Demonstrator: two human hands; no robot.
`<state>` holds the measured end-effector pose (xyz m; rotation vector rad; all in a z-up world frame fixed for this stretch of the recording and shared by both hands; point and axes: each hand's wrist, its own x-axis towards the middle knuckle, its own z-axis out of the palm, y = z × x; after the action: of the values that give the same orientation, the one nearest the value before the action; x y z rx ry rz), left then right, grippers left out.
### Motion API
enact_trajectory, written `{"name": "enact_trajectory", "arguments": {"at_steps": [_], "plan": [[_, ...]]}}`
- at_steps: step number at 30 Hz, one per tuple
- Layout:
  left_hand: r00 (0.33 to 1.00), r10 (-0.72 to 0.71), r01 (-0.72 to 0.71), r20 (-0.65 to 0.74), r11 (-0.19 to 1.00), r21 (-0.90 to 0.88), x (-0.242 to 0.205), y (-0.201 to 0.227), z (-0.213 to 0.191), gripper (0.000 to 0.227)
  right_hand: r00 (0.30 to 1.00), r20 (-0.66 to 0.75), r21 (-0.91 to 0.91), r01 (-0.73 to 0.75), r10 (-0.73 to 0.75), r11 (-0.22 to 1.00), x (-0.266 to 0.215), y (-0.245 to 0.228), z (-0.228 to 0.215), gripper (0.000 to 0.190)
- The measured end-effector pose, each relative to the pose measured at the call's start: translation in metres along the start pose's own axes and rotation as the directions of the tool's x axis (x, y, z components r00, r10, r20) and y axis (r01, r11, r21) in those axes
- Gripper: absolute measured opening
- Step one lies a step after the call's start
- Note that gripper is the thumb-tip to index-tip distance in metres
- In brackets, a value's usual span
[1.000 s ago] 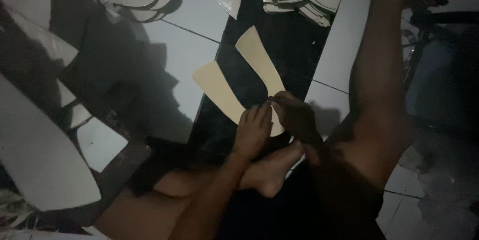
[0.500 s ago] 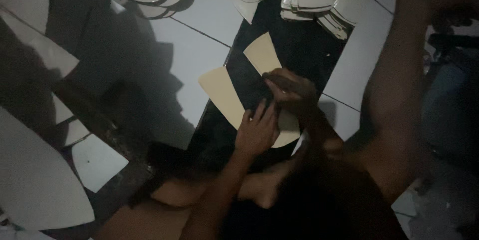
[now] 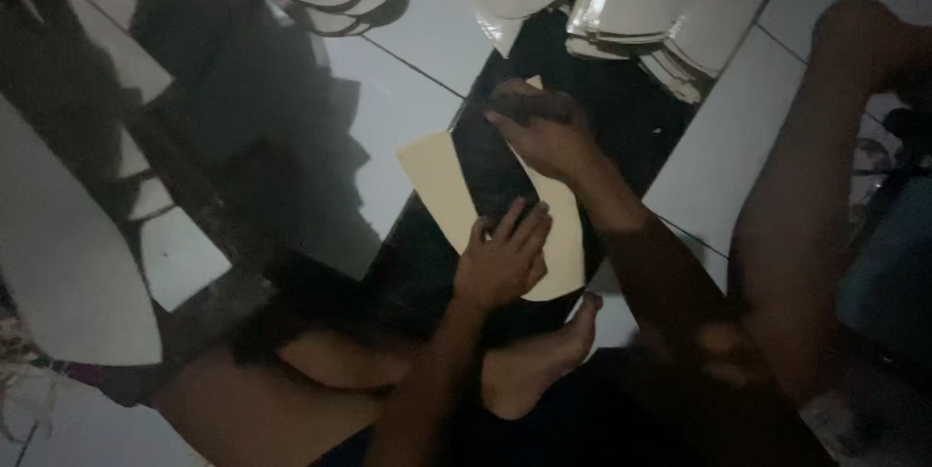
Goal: The person sits on the floor and uses a knife to cut a beige shoe upper material into two separate pieces. They repeatedly align the material, cut along the edges, and separate the resulting parts.
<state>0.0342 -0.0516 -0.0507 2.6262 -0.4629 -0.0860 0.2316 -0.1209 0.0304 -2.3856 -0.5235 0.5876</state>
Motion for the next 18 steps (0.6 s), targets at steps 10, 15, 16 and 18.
{"name": "enact_trajectory", "arguments": {"at_steps": [10, 15, 16, 18], "plan": [[0.978, 0.089, -0.081, -0.189, 0.996, 0.048, -0.008, 0.005, 0.018, 0.037, 0.952, -0.016, -0.352, 0.279, -0.304, 0.893, -0.156, 0.079, 0.011, 0.032], [0.988, 0.082, -0.076, -0.131, 0.996, 0.055, -0.003, 0.004, 0.015, 0.035, 0.957, -0.109, -0.411, 0.204, -0.270, 0.888, -0.156, 0.067, 0.023, 0.028], [0.989, 0.065, -0.058, -0.134, 0.996, 0.062, -0.005, 0.006, 0.013, 0.034, 0.931, -0.132, -0.407, 0.261, -0.339, 0.875, -0.142, 0.065, 0.021, 0.031], [0.992, 0.053, -0.050, -0.114, 0.998, 0.026, -0.008, 0.007, 0.010, 0.036, 0.863, -0.179, -0.403, 0.373, -0.472, 0.836, -0.111, 0.062, 0.016, 0.036]]}}
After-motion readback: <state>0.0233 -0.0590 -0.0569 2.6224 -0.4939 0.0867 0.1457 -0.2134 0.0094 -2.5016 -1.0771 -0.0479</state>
